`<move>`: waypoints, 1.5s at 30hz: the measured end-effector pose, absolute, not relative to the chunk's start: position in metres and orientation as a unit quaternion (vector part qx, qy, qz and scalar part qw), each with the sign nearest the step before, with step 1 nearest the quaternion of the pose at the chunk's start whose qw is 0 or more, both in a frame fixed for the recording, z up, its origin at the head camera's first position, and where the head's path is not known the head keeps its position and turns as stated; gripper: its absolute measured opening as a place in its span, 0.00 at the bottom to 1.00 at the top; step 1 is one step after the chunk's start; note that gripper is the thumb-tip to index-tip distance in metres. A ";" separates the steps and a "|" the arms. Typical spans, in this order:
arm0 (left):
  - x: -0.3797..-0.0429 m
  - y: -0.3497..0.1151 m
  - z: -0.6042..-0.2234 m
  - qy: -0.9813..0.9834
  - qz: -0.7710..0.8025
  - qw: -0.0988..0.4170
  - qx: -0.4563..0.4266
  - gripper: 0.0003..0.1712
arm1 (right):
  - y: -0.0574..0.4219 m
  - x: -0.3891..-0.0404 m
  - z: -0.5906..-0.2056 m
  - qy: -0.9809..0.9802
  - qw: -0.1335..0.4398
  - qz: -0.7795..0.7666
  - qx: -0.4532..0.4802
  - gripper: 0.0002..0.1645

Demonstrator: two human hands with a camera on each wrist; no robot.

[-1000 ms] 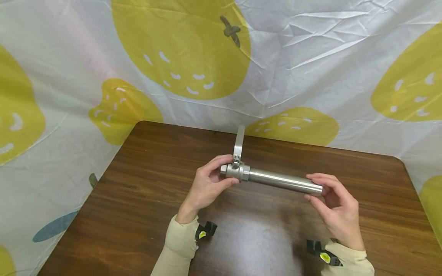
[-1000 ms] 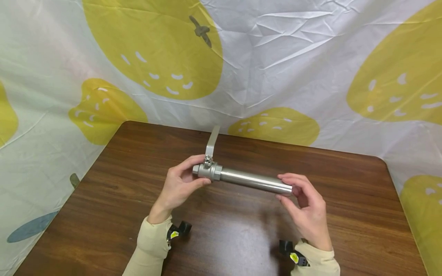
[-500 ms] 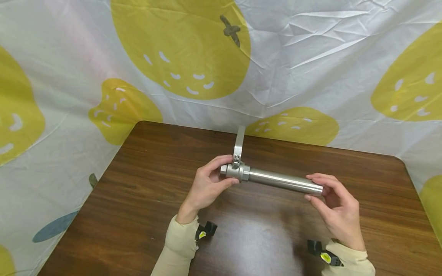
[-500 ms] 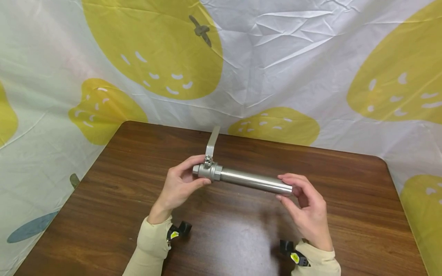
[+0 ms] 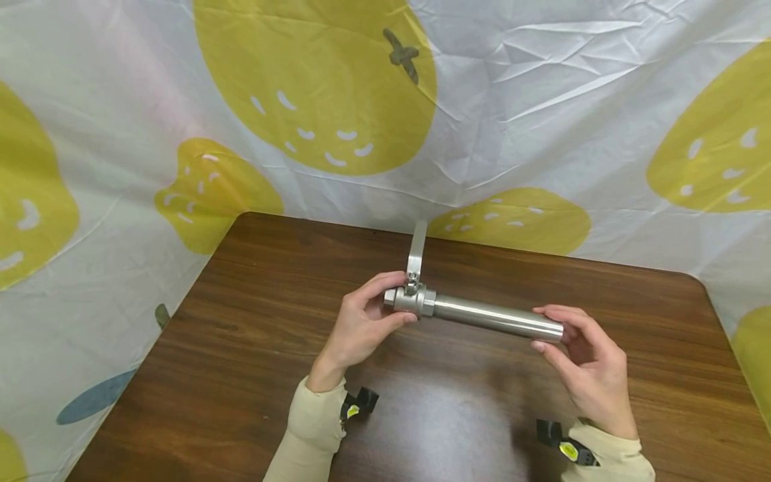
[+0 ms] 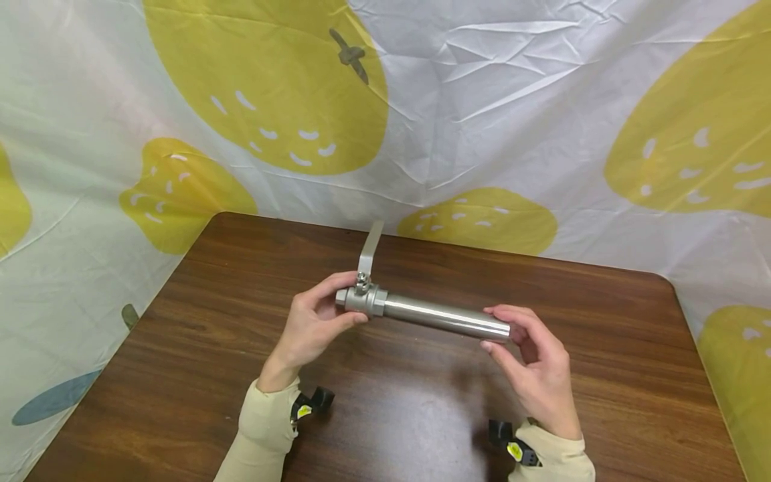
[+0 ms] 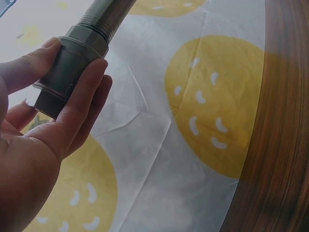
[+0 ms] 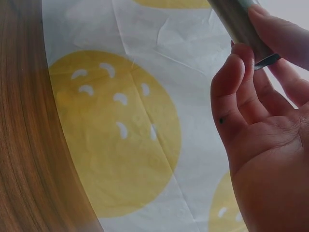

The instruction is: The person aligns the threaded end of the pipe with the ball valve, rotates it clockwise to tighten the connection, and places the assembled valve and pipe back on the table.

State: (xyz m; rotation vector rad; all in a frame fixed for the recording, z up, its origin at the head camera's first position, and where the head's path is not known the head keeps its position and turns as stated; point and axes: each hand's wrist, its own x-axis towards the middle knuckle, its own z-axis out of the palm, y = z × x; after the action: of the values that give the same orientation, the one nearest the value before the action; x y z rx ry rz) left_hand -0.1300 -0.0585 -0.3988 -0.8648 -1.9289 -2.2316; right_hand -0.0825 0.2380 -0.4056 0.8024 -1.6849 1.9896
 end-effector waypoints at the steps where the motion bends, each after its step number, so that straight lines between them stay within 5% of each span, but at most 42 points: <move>1: -0.130 -0.058 -0.399 -0.627 -0.726 0.034 -0.281 0.30 | 0.238 -0.082 -0.406 -0.605 0.205 0.714 0.287 0.30; 23: -0.129 -0.058 -0.400 -0.628 -0.723 0.030 -0.286 0.31 | 0.237 -0.076 -0.403 -0.676 0.230 0.667 0.215 0.24; 35: -0.130 -0.058 -0.399 -0.628 -0.721 0.039 -0.289 0.32 | 0.237 -0.083 -0.402 -0.586 0.210 0.721 0.305 0.34; 45: -0.130 -0.058 -0.400 -0.624 -0.725 0.041 -0.289 0.30 | 0.240 -0.086 -0.406 -0.583 0.226 0.712 0.319 0.29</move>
State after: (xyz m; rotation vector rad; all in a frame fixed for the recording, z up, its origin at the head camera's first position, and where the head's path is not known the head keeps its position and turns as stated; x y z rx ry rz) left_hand -0.1301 -0.0580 -0.3996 -0.8849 -1.9113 -2.2206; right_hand -0.0856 0.2396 -0.4062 0.8789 -1.6079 1.9638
